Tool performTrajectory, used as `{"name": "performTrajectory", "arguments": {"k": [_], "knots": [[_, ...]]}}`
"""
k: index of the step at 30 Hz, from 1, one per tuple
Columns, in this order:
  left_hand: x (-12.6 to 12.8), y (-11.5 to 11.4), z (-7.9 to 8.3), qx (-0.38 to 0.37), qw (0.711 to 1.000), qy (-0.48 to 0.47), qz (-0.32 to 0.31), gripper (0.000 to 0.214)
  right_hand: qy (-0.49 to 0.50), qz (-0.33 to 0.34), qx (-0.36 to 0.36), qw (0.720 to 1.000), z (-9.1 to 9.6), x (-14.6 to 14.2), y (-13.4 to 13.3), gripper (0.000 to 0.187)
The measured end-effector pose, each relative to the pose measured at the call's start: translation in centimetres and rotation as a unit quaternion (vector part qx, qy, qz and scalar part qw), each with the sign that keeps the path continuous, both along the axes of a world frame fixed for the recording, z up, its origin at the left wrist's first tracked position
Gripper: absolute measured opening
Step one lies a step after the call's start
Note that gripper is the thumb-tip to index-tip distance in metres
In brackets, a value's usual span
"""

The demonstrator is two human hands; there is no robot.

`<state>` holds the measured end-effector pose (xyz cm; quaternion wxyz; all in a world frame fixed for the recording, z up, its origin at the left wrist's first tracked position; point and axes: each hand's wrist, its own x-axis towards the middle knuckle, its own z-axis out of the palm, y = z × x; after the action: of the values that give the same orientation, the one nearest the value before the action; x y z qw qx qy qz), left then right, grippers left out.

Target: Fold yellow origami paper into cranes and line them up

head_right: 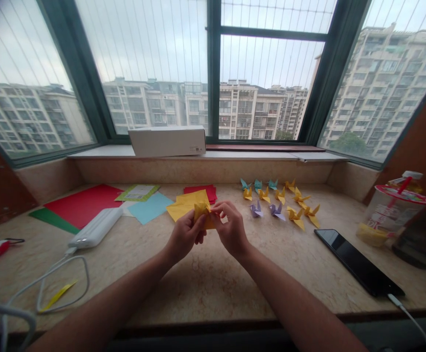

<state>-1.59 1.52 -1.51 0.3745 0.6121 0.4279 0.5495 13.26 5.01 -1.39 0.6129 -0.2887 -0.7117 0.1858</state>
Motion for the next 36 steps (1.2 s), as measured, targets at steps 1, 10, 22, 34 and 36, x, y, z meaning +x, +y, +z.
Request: {"name": "performTrajectory", "arguments": {"k": [1, 10, 22, 34, 36], "knots": [[0.0, 0.1, 0.1, 0.000, 1.000, -0.018, 0.001, 0.035, -0.020, 0.017, 0.010, 1.000, 0.0, 0.0, -0.1, 0.009], [-0.3, 0.1, 0.7, 0.018, 0.998, -0.066, 0.017, 0.040, -0.087, 0.096, 0.002, 0.992, -0.4, -0.2, -0.3, 0.031], [-0.9, 0.5, 0.4, 0.014, 1.000, -0.017, -0.017, 0.034, 0.086, 0.206, -0.270, 0.937, -0.5, -0.6, 0.4, 0.045], [-1.1, 0.8, -0.8, -0.051, 0.995, -0.009, -0.082, 0.045, 0.046, 0.197, -0.299, 0.933, -1.3, -0.5, 0.7, 0.041], [-0.9, 0.7, -1.0, -0.047, 0.993, -0.036, -0.102, 0.047, 0.037, 0.174, -0.286, 0.941, -1.4, -0.5, 0.6, 0.042]]}}
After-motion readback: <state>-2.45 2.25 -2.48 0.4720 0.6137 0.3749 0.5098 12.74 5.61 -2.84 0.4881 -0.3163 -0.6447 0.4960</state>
